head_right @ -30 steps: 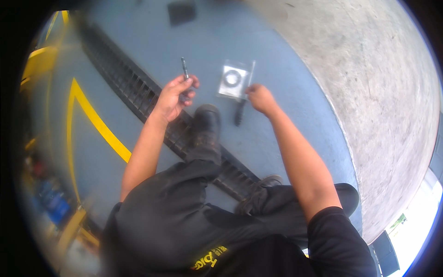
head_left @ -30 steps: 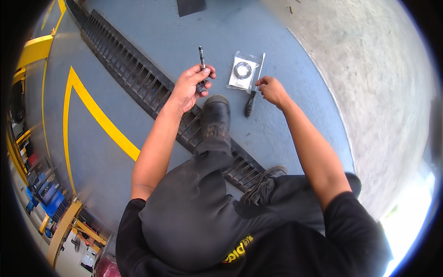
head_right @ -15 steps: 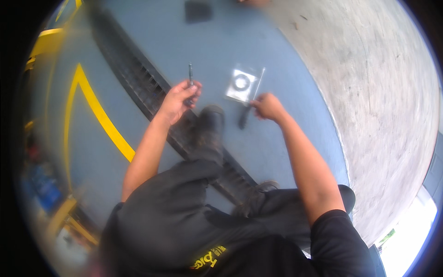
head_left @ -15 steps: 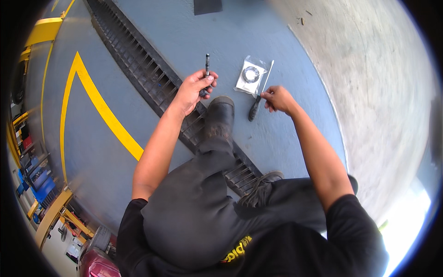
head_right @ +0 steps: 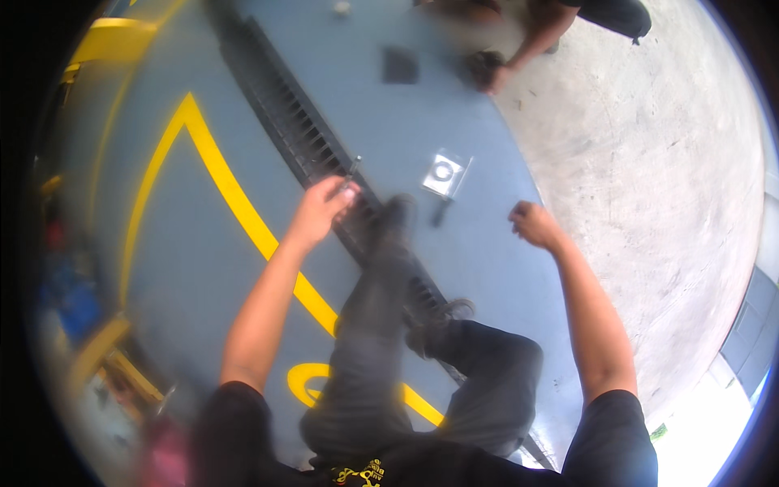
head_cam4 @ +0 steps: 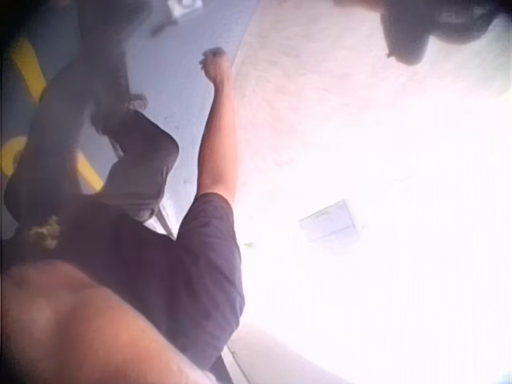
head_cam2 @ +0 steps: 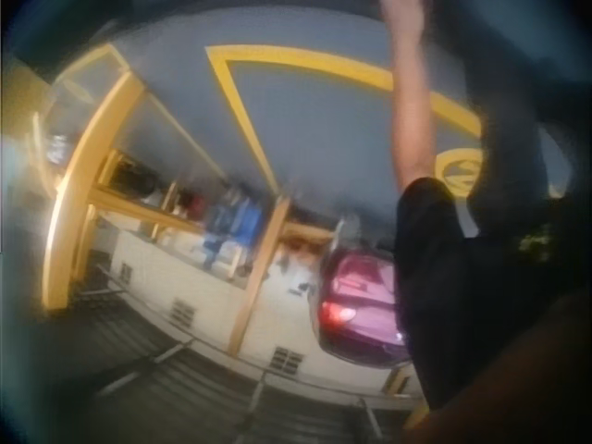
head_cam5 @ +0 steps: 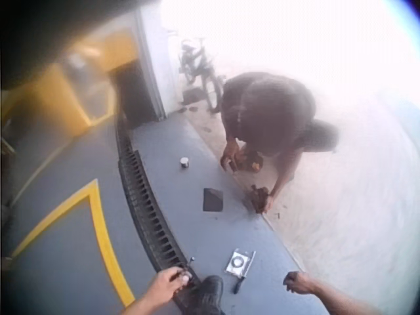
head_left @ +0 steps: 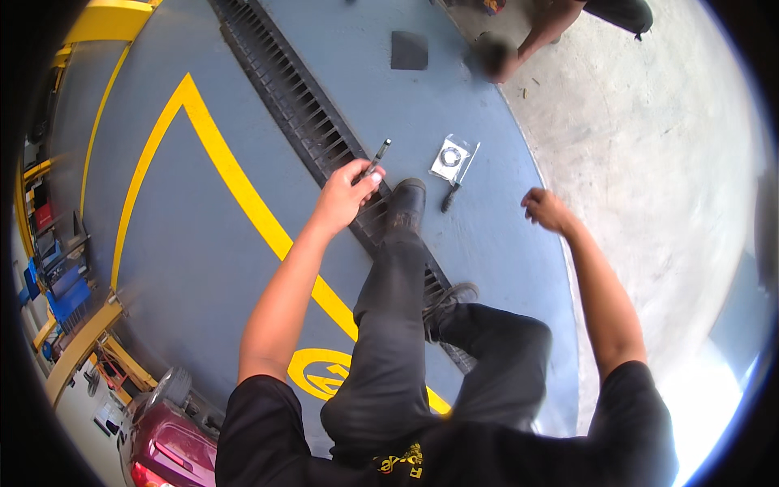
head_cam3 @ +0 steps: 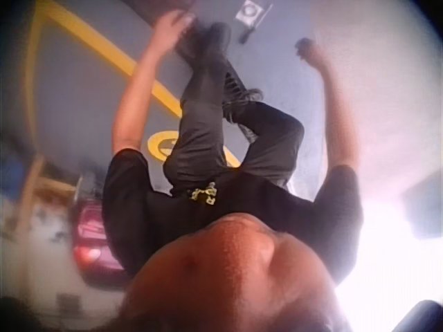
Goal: The person assembles small metal components on a workbench, using a screwdriver to manipulate parts. They then walk to a car lift and place the assembled components into a metal bowl near the wheel hub.
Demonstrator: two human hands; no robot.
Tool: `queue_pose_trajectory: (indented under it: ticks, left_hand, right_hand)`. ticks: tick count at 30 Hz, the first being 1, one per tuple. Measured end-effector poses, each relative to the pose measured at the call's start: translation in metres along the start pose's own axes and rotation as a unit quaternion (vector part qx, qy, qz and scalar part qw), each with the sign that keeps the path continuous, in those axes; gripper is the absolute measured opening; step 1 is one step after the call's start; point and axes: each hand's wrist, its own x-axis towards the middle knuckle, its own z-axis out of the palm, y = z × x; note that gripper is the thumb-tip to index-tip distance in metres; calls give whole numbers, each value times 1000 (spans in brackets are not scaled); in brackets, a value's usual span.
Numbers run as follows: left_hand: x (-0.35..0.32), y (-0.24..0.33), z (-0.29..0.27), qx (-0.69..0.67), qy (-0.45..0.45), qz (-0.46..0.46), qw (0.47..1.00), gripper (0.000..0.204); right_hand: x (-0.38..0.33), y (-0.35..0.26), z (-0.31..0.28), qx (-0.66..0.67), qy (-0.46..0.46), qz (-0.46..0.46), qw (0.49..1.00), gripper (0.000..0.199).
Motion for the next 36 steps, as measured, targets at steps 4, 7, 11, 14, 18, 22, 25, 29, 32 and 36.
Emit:
queue_pose_trajectory:
  ticks: [4, 7, 11, 14, 18, 22, 25, 29, 32, 36]
  left_hand:
    - [-142, 13, -43, 103, 93, -59, 989, 31]
    - [-286, 1, -60, 13, 170, -131, 976, 32]
    - [-474, -2, -54, -32, 252, -188, 949, 32]
    - [-563, -4, -46, -73, 281, -207, 934, 28]
    - [-652, -4, -49, -172, 316, -215, 908, 25]
    - [-683, -12, -93, -160, 364, -154, 905, 26]
    - [-701, -33, -150, -103, 392, -148, 902, 33]
    - [-749, -16, -246, -91, 444, -128, 882, 34]
    - [-809, -28, -313, -123, 519, -82, 842, 30]
    - [-874, -11, -391, -266, 596, -73, 754, 27]
  right_hand:
    - [-122, -31, 15, -18, -60, -9, 998, 21]
    - [-233, -77, 25, 34, -118, -13, 992, 20]
    - [-366, -107, 47, 129, -127, -34, 983, 18]
    - [-423, -113, 68, 142, -153, -13, 978, 19]
    - [-469, -148, 77, 52, -174, -19, 983, 20]
    - [-474, -194, 68, 30, -111, -37, 993, 18]
    - [-468, -271, 70, -30, -51, -57, 997, 22]
    - [-428, -345, 108, -65, -55, -31, 996, 23]
    - [-399, -414, 159, -89, -98, -23, 991, 24]
    - [-358, -500, 197, -312, -181, -179, 915, 18]
